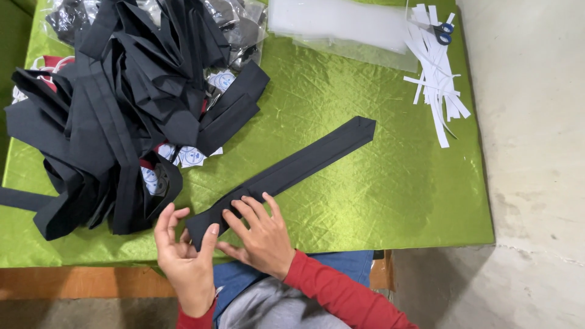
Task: The person folds a black necktie on a green table, places a small label on it, and slides it into a clear plastic sleeve. The person then picks up another tie and begins folding it in the same manner.
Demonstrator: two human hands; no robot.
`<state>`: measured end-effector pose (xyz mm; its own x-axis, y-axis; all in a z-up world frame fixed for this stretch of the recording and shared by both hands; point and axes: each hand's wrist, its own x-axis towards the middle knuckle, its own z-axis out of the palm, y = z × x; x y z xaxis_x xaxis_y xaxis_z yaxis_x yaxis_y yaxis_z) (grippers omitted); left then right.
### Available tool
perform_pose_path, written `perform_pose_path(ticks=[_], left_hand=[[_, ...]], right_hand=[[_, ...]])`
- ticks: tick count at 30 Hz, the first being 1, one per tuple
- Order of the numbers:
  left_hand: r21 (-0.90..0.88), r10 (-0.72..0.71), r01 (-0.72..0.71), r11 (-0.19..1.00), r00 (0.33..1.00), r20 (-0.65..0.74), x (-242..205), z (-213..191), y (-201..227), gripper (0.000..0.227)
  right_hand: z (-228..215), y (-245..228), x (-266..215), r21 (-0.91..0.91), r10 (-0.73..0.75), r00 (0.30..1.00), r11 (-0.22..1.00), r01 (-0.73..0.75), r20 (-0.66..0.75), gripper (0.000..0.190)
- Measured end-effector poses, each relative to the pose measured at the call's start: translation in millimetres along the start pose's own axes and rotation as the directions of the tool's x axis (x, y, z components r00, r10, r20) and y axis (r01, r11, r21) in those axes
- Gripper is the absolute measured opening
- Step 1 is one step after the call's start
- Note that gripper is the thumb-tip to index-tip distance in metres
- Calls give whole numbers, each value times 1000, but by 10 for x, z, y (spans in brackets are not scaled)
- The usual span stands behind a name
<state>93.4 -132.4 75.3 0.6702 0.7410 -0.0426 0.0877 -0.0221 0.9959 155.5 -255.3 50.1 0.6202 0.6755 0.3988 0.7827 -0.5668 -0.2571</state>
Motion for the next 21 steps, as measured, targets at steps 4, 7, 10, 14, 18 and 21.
perform_pose_path(ticks=[4,7,10,14,18,21], left_hand=[[-284,187,-131,950,965,183,-86,171,132,75],[-356,328,-227,907,909,258,-7,342,45,64],[-112,480,-473,874,802,355,117,520,-221,54],[115,572,-772,625,553,605,86,807,-340,51],[227,502,-862,453,457,734,34,1033,-516,56],[275,468,-893,357,426,774,48,1133,-575,62]], right_hand=[[-196,159,125,287,99,942,958,-3,-321,22],[-379,394,179,501,328,881,857,-125,-341,21],[-522,742,164,694,597,762,659,-289,-250,18],[-468,1360,16,832,848,524,348,-433,-82,18],[-369,1798,-143,849,866,492,324,-417,-89,31],[-326,2044,-230,858,889,456,266,-438,-43,41]])
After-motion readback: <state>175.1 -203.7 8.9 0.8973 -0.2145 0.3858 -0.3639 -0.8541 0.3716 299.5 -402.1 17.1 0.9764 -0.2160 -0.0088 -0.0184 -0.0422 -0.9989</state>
